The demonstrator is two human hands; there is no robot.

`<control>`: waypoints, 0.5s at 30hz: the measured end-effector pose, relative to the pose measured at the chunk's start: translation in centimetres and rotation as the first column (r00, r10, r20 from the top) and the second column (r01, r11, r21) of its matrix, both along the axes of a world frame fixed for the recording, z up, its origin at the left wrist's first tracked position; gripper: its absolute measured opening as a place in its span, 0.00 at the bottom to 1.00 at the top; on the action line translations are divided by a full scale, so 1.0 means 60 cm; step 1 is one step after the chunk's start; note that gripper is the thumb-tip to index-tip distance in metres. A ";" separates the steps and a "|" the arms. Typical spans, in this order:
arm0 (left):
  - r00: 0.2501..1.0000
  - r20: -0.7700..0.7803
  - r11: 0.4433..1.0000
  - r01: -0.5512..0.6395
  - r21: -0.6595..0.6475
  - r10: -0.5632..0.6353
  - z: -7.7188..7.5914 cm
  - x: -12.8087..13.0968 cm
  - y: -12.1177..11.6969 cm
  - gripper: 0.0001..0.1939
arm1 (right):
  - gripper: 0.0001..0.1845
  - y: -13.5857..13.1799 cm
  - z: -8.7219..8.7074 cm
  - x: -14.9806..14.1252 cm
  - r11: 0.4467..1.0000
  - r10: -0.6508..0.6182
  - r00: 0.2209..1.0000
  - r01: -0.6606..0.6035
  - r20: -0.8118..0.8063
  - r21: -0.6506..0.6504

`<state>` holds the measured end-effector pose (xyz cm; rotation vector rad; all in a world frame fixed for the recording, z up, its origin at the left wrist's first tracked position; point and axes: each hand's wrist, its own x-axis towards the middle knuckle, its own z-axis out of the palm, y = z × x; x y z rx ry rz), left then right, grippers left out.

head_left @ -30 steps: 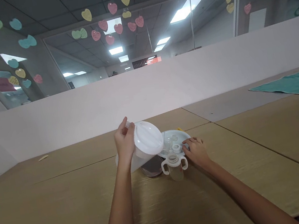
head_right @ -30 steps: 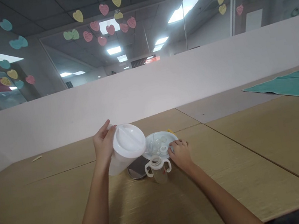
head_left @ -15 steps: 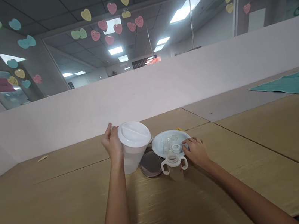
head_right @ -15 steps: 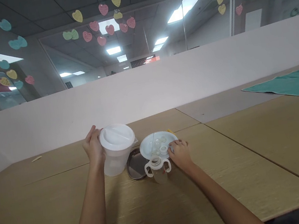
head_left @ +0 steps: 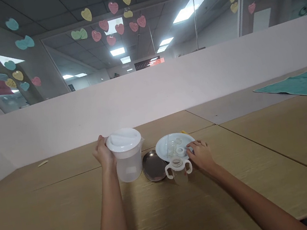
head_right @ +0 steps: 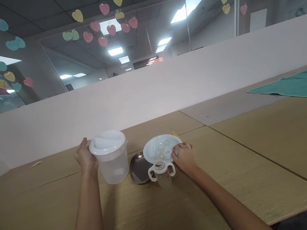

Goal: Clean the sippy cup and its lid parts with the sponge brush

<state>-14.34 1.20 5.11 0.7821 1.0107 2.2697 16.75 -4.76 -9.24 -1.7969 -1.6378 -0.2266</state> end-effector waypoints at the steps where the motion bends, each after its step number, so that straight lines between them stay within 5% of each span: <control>1: 1.000 0.008 1.000 -0.010 -0.007 0.010 -0.002 -0.006 0.003 0.16 | 0.13 0.000 0.000 0.000 1.000 -0.002 1.000 0.002 -0.001 0.001; 9: 0.996 -0.032 0.995 -0.082 -0.055 0.080 -0.019 -0.042 0.016 0.14 | 0.14 -0.001 0.002 -0.001 1.000 -0.002 1.000 0.002 0.004 -0.010; 15: 0.959 -0.257 0.985 -0.147 -0.094 0.119 -0.025 -0.056 0.009 0.16 | 0.14 -0.002 0.000 0.000 1.000 0.010 1.000 -0.010 -0.003 -0.008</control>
